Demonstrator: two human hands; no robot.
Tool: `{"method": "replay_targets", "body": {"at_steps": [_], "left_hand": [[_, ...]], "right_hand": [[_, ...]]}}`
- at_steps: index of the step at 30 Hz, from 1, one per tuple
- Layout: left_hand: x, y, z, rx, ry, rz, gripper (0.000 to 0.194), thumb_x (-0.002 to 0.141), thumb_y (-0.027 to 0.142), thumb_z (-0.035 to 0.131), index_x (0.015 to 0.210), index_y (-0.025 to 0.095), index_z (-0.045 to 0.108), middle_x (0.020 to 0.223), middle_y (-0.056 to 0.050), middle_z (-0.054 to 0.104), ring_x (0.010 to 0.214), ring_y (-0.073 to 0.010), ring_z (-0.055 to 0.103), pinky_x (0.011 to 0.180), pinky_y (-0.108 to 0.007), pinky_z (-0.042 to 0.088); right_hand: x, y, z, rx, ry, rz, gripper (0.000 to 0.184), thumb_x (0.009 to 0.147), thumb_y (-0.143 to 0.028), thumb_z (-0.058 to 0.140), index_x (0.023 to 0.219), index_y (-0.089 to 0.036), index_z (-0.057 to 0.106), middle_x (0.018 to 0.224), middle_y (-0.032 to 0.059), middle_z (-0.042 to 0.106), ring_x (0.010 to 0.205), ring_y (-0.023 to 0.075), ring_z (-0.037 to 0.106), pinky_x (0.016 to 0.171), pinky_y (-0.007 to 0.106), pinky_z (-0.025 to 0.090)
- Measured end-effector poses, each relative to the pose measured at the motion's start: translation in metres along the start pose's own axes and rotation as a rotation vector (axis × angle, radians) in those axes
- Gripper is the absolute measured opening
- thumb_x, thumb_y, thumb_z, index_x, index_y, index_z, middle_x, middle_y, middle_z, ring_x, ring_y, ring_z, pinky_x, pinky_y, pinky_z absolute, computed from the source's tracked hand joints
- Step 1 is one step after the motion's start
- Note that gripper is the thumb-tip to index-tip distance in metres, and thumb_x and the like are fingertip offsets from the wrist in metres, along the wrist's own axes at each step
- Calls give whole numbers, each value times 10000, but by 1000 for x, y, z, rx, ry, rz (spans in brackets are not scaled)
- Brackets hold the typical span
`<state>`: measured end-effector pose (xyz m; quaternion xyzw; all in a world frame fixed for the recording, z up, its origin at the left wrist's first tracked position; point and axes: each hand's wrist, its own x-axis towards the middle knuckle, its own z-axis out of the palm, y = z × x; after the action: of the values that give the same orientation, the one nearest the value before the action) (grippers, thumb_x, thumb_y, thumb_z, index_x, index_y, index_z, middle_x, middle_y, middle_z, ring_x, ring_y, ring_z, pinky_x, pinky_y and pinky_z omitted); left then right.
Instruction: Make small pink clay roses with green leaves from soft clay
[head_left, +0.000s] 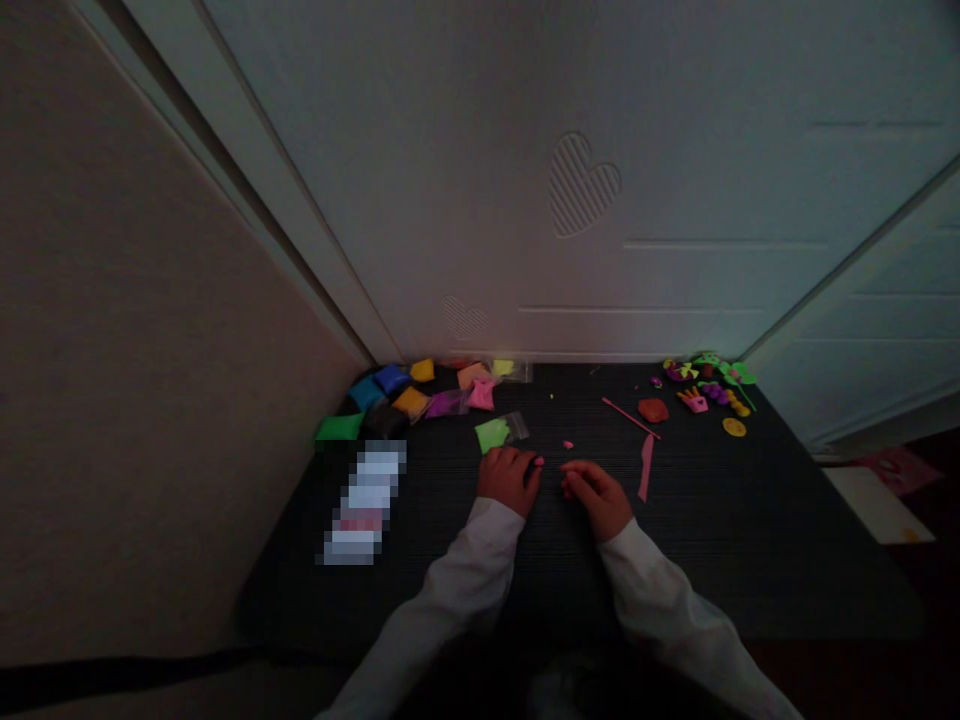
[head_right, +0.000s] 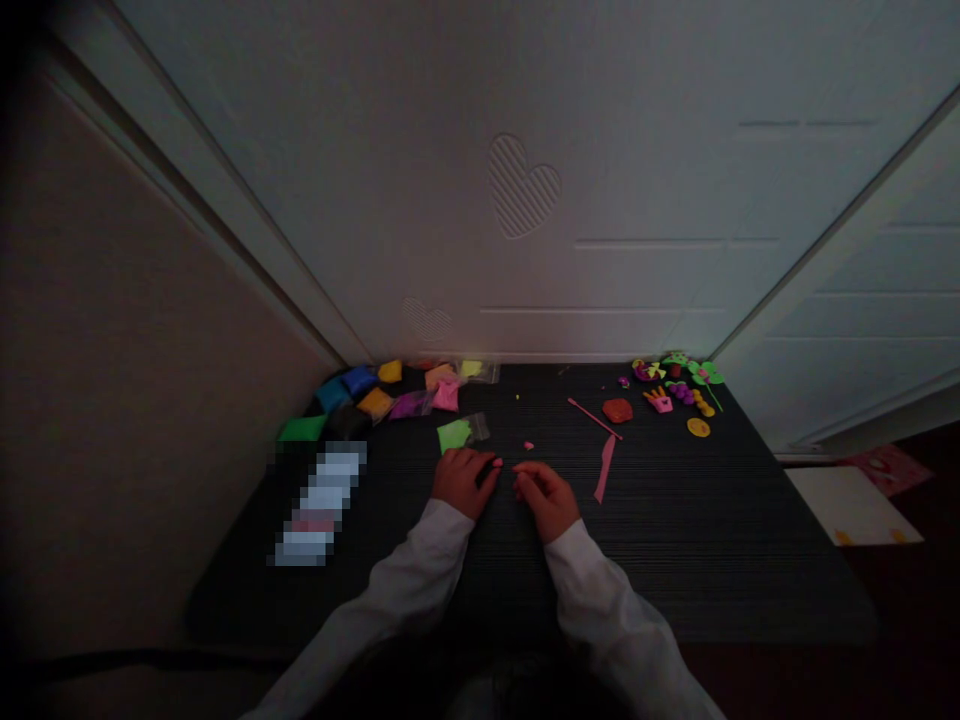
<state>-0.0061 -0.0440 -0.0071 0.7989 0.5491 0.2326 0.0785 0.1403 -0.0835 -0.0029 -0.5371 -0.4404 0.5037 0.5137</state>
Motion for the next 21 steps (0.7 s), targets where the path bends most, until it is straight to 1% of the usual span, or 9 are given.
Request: {"method": "replay_targets", "body": {"at_steps": [2, 5, 9, 11, 13, 15, 17, 19, 21], "left_hand": [[0, 0, 1, -3, 6, 5, 257, 777, 334, 428, 928, 200, 585, 826, -57, 570, 826, -193, 448, 742, -330, 346], [0, -2, 3, -8, 19, 12, 255, 788, 336, 409, 902, 204, 595, 812, -56, 566, 811, -188, 446, 736, -329, 348], [0, -3, 4, -28, 31, 29, 243, 791, 325, 409, 861, 192, 600, 792, -57, 564, 797, -181, 449, 732, -327, 354], [0, -3, 4, -43, 35, 40, 232, 789, 319, 414, 847, 188, 598, 787, -54, 566, 795, -177, 455, 735, -327, 358], [0, -4, 3, -60, 41, 47, 224, 788, 317, 418, 838, 190, 595, 784, -49, 568, 790, -172, 461, 736, -327, 364], [0, -4, 3, -78, 52, 49, 218, 786, 316, 421, 838, 191, 592, 782, -46, 570, 788, -170, 466, 735, -326, 370], [0, -5, 2, -96, 65, 48, 210, 783, 313, 430, 844, 190, 589, 777, -43, 574, 784, -167, 469, 731, -320, 377], [-1, -6, 2, -113, 78, 48, 202, 779, 307, 438, 849, 190, 586, 770, -37, 577, 776, -163, 470, 727, -312, 382], [-1, -6, 1, -127, 89, 49, 196, 778, 302, 441, 845, 189, 587, 759, -33, 579, 769, -159, 472, 727, -306, 385]], "right_hand": [[0, -1, 0, -8, -6, -8, 208, 721, -380, 489, 777, -194, 563, 621, -15, 537, 557, 100, 482, 568, 244, 382], [1, -3, 0, -25, -13, -25, 256, 751, -397, 444, 655, -183, 545, 574, -16, 511, 547, 97, 462, 565, 241, 368], [1, -5, -1, -36, -20, -33, 284, 739, -399, 463, 566, -178, 510, 533, -17, 486, 550, 99, 451, 568, 241, 365], [0, -5, -1, -35, -17, -27, 243, 703, -391, 514, 582, -181, 504, 541, -21, 491, 548, 99, 454, 558, 240, 369], [0, -4, 0, -32, -15, -21, 202, 670, -383, 554, 648, -185, 522, 556, -25, 499, 545, 100, 460, 547, 240, 374], [-1, -3, 0, -30, -19, -18, 211, 660, -380, 566, 748, -189, 546, 587, -20, 516, 554, 105, 474, 550, 245, 384], [-1, -2, 0, -33, -27, -21, 238, 681, -386, 543, 818, -192, 556, 620, -10, 535, 570, 111, 489, 565, 255, 392], [-1, -2, 0, -40, -32, -31, 234, 718, -397, 496, 805, -189, 561, 633, -2, 540, 577, 113, 493, 577, 260, 392], [0, -2, 0, -47, -31, -46, 252, 753, -405, 444, 712, -183, 555, 610, -3, 526, 573, 110, 483, 582, 260, 383]]}}
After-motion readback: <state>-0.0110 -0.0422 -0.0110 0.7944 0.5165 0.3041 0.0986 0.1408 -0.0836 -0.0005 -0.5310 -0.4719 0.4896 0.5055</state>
